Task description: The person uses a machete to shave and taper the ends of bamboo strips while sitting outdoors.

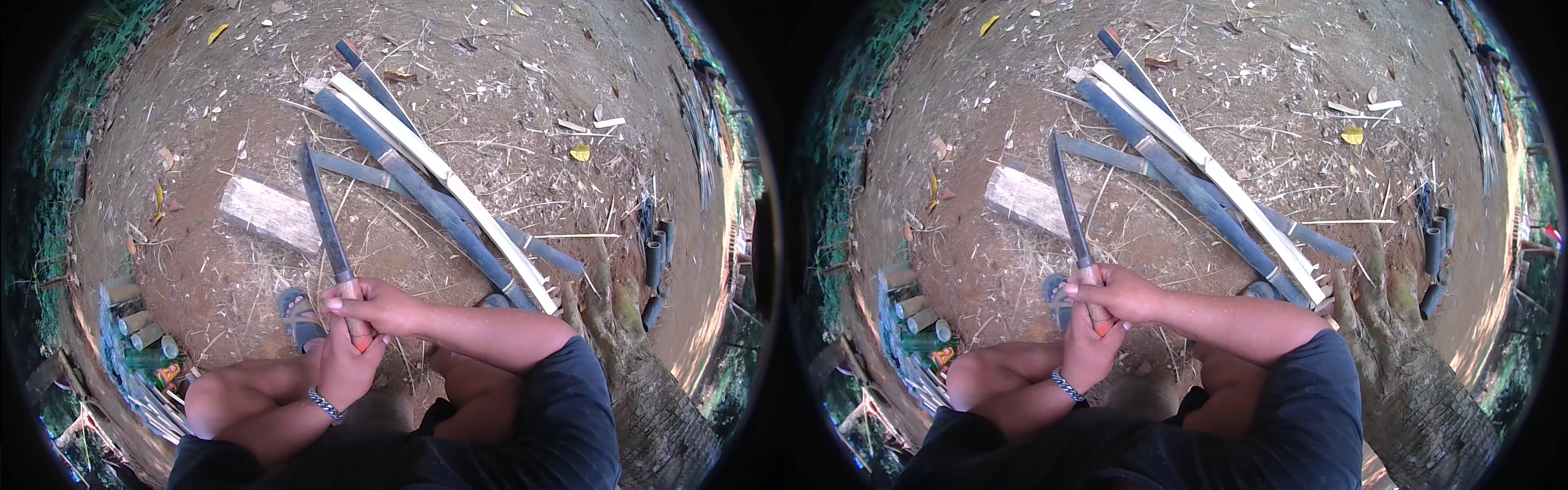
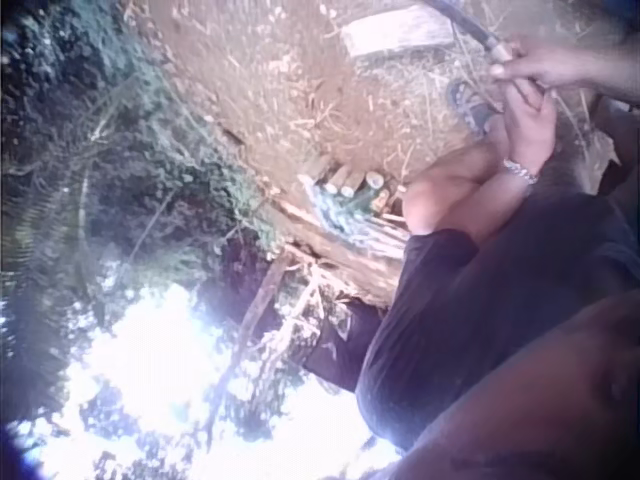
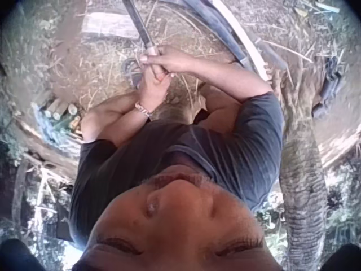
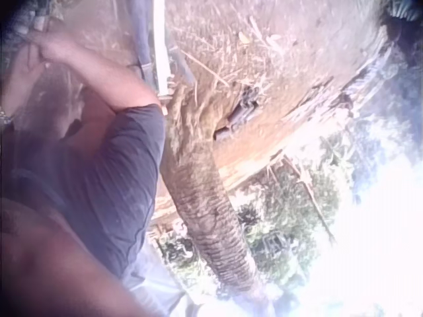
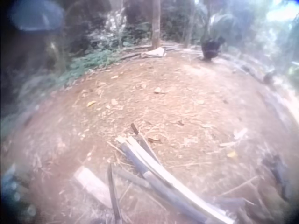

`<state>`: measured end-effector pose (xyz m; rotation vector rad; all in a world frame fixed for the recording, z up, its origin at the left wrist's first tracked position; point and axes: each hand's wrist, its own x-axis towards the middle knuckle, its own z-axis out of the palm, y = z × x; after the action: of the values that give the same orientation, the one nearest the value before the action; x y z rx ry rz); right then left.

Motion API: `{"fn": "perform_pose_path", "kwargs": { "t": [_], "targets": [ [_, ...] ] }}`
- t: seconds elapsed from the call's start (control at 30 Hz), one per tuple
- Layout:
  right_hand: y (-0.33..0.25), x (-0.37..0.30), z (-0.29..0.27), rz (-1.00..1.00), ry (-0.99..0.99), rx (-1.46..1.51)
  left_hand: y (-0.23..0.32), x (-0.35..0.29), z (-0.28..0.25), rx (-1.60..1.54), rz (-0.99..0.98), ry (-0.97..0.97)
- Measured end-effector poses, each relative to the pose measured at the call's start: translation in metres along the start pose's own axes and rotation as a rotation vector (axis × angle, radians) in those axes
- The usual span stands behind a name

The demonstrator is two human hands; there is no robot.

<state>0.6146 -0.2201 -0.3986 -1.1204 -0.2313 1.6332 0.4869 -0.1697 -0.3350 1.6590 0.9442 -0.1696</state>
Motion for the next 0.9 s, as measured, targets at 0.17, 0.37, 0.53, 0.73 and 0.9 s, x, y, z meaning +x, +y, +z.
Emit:
{"fn": "perform_pose_path", "kwargs": {
  "t": [0.17,0.37,0.53,0.73,0.9],
  "targets": [
    [0.009,-0.012,-0.060,-0.057,0.340,-0.389,-0.014,-0.014,0.000,0.382,0.299,-0.249],
    [0.020,-0.125,-0.208,-0.061,1.133,-0.820,-0.026,-0.048,0.012,0.159,0.252,-0.579],
    [0.090,-0.247,-0.283,0.072,1.637,-0.835,-0.025,-0.046,0.011,0.143,0.105,-0.647],
    [0.217,-0.294,-0.321,0.189,1.911,-0.602,-0.048,-0.037,0.018,0.070,-0.055,-0.621],
    [0.266,-0.283,-0.336,-0.043,1.830,-0.091,-0.058,-0.032,0.027,0.106,-0.083,-0.645]
  ]
}}
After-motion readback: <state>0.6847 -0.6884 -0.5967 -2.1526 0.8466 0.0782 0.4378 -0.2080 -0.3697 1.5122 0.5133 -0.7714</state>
